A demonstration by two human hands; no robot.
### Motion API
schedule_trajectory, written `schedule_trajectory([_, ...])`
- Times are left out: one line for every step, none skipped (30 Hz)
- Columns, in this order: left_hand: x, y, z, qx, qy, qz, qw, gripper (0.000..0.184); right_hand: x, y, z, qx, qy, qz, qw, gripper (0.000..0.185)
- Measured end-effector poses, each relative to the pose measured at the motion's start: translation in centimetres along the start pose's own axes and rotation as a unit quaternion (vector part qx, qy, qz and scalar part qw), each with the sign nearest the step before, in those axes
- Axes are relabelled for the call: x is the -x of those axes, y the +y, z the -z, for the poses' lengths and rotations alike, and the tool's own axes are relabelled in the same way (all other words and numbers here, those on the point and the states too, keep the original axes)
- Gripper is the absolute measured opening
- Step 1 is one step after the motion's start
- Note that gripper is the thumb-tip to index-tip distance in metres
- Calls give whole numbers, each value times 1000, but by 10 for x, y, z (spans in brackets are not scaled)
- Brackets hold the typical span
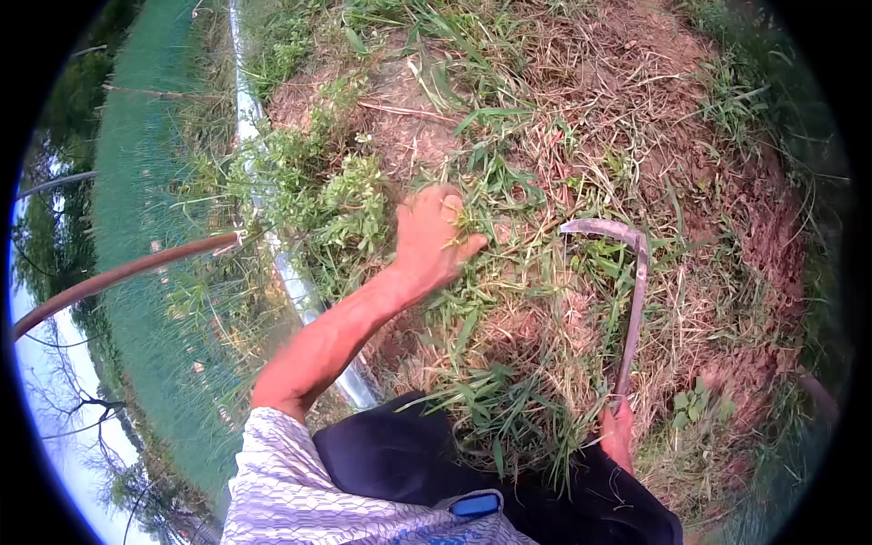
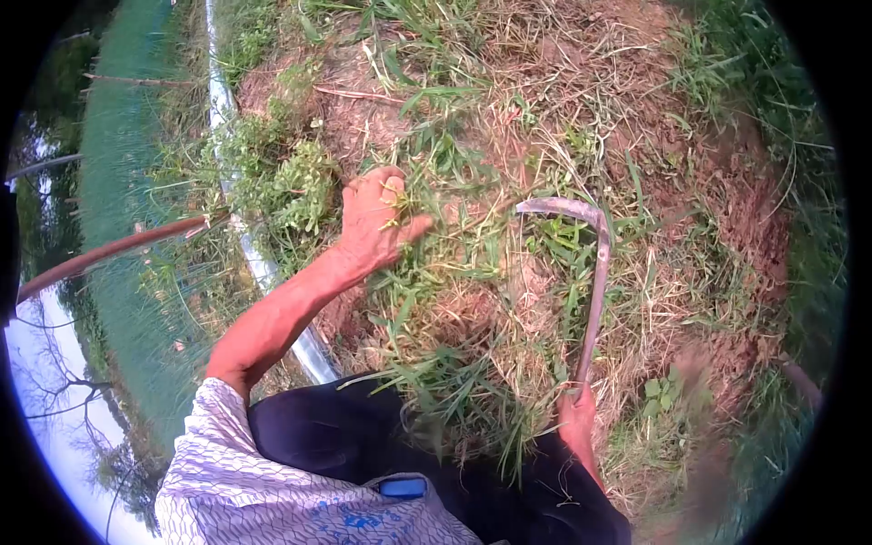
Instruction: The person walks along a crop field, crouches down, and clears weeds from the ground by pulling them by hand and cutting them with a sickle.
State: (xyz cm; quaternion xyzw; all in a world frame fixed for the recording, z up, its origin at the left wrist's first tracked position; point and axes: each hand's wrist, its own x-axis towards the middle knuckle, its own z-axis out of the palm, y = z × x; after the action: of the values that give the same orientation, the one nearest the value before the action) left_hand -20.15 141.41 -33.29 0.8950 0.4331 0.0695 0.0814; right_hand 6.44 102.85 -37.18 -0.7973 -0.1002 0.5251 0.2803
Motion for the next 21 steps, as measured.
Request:
schedule_trajectory([-13,-4,-2,-21,32,53,998,63,1,-6,-1,8,0,12,1000,14])
schedule_trajectory([-23,-11,-6,-18,33,44,998,63,1,-12,-3,3,7,11,1000,14])
schedule_trajectory([-28,-18,-11,-6,-28,133,991,59,5,-29,-4,17,9,-3,1000,14])
schedule_trajectory([-34,-17,-8,5,-89,218,972,55,10,-36,-4,29,12,-17,999,14])
schedule_trajectory([-39,-14,-7,17,-148,257,955,53,11,-31,-3,28,17,37,999,14])
schedule_trajectory([-43,-10,-3,25,-207,295,933,51,15,-32,-3,22,25,33,999,14])
schedule_trajectory([-39,-12,-7,-8,-178,242,954,41,19,-44,-6,12,26,13,1000,14])
schedule_trajectory([-38,-15,-10,-11,-180,236,955,41,21,-50,-8,2,26,-5,1000,14])
schedule_trajectory([-40,-18,-12,-39,-210,190,958,36,16,-35,-10,-9,37,24,999,16])
schedule_trajectory([-44,-17,-9,-67,-241,142,958,33,13,-30,-11,-15,42,25,999,16])
schedule_trajectory([-49,-30,-19,-97,-272,113,951,34,14,-26,-10,-8,37,36,999,16])
schedule_trajectory([-57,-44,-29,50,-277,274,919,36,14,-24,-8,0,33,51,998,16])
schedule_trajectory([-57,-35,-18,127,-256,129,950,36,14,-28,-8,-48,15,24,998,15])
schedule_trajectory([-55,-25,-5,199,-232,-21,952,36,12,-27,-7,-51,19,24,998,15])
schedule_trajectory([-60,2,1,211,-285,-105,929,33,11,-23,-8,-37,29,28,998,15])
schedule_trajectory([-59,46,-3,204,-365,-189,888,30,10,-19,-8,-16,30,31,999,14])
schedule_trajectory([-48,87,-5,218,-426,-278,833,28,9,-14,-4,-18,18,34,999,14])
schedule_trajectory([-35,128,-1,264,-463,-352,770,25,8,-17,-7,-16,20,40,999,14])
schedule_trajectory([-19,161,13,350,-468,-372,721,20,10,-20,-10,25,68,43,996,13])
schedule_trajectory([-15,177,13,355,-447,-365,736,19,12,-14,-6,-1,72,35,997,13])
schedule_trajectory([-12,188,12,357,-429,-363,746,19,13,-9,-2,-26,77,27,996,13])
